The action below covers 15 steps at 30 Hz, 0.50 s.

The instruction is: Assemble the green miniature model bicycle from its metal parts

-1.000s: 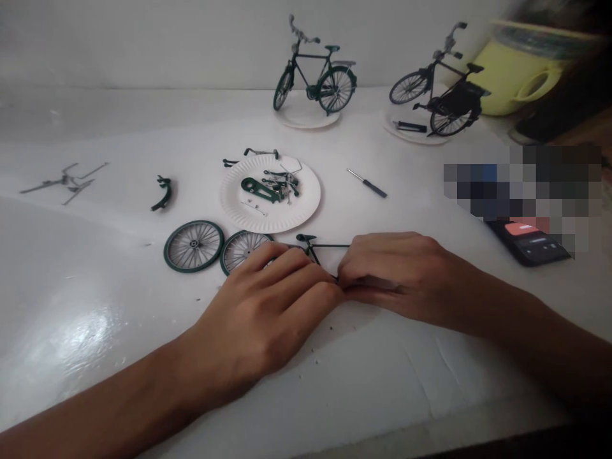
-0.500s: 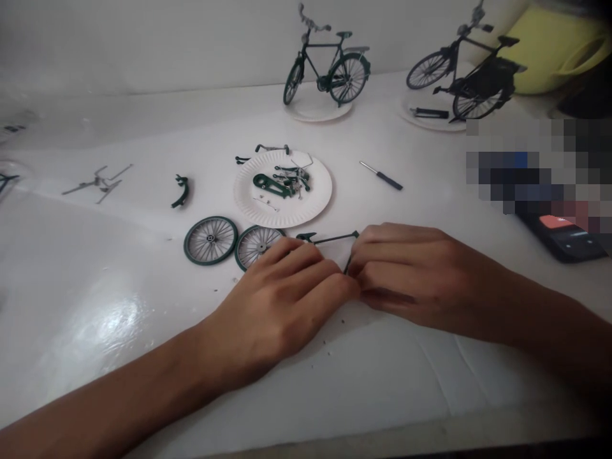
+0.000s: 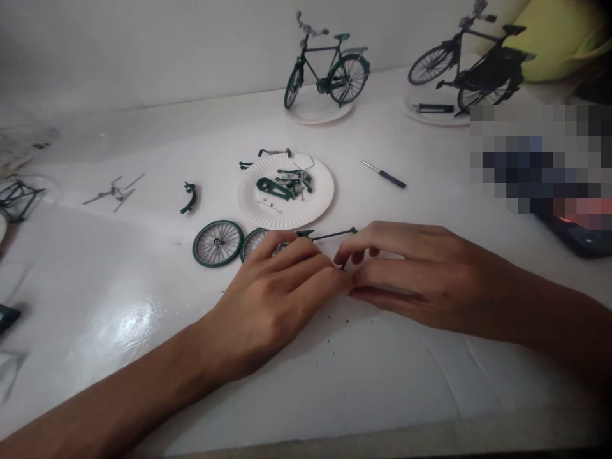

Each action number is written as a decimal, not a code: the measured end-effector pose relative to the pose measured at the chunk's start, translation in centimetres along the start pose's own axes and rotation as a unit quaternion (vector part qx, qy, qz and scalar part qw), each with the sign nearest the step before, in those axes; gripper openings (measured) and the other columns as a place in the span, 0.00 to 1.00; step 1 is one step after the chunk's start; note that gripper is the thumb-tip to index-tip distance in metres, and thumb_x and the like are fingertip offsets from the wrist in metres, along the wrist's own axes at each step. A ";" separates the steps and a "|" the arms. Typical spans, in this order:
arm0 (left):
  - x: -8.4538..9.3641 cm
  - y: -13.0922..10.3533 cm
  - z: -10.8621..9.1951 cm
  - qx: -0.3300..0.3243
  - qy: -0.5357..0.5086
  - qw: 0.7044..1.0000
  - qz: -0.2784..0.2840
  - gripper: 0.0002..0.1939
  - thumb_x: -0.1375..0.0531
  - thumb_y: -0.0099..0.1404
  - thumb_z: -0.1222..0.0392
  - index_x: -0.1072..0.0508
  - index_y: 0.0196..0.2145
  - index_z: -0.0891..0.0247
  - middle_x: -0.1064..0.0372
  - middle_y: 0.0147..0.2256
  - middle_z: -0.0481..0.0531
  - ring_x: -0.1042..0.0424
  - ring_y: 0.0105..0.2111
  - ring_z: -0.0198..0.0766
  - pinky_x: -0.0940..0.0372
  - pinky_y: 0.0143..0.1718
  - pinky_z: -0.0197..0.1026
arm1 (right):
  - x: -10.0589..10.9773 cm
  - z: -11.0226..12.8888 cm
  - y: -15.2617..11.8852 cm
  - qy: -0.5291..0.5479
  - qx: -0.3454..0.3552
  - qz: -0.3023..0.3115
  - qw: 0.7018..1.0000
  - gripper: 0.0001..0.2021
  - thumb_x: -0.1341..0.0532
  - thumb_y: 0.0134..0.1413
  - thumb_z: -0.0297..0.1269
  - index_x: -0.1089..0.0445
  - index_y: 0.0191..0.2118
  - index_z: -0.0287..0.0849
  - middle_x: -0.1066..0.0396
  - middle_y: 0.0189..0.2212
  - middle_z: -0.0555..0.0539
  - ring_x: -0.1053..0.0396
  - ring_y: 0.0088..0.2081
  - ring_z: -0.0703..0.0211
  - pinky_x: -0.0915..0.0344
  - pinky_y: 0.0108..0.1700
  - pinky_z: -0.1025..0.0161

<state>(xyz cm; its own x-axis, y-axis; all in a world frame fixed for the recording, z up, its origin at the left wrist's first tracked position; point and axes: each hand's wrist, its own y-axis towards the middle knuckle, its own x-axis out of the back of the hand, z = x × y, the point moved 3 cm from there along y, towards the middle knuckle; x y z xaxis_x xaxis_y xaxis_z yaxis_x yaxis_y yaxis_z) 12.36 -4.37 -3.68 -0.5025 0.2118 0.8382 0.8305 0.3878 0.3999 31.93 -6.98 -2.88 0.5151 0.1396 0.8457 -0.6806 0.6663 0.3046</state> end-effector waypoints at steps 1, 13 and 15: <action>0.0 0.0 0.0 -0.001 -0.002 1.000 0.001 0.07 0.46 0.73 0.71 0.29 0.43 0.65 0.26 0.39 0.52 0.31 0.40 0.37 0.40 0.47 0.45 | -0.1 0.0 0.0 0.008 -0.003 -0.004 1.000 0.05 0.41 0.65 0.31 0.28 0.42 0.43 0.27 0.49 0.43 0.28 0.46 0.54 0.31 0.46 0.56; 0.6 0.4 -0.5 -0.037 0.011 0.998 0.050 0.11 0.48 0.73 0.73 0.29 0.49 0.69 0.26 0.40 0.54 0.29 0.41 0.36 0.41 0.58 0.50 | -1.0 -0.4 0.1 0.100 -0.061 -0.030 0.993 0.06 0.41 0.66 0.36 0.28 0.43 0.42 0.26 0.40 0.46 0.29 0.42 0.57 0.34 0.44 0.60; 0.6 0.2 -0.2 -0.027 0.004 0.999 0.045 0.11 0.47 0.72 0.73 0.30 0.49 0.68 0.27 0.40 0.53 0.29 0.41 0.35 0.41 0.59 0.49 | -1.0 -0.6 0.0 0.100 -0.061 -0.028 0.993 0.06 0.41 0.66 0.36 0.27 0.43 0.42 0.26 0.42 0.46 0.29 0.43 0.57 0.34 0.45 0.60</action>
<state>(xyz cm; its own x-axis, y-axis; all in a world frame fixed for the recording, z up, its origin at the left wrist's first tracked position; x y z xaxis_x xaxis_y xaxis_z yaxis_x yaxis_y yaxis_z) 12.30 -4.33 -3.03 -0.4227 0.2361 0.8750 0.8843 0.3186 0.3413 31.73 -6.71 -3.95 0.6516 0.2356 0.7210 -0.5870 0.7587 0.2826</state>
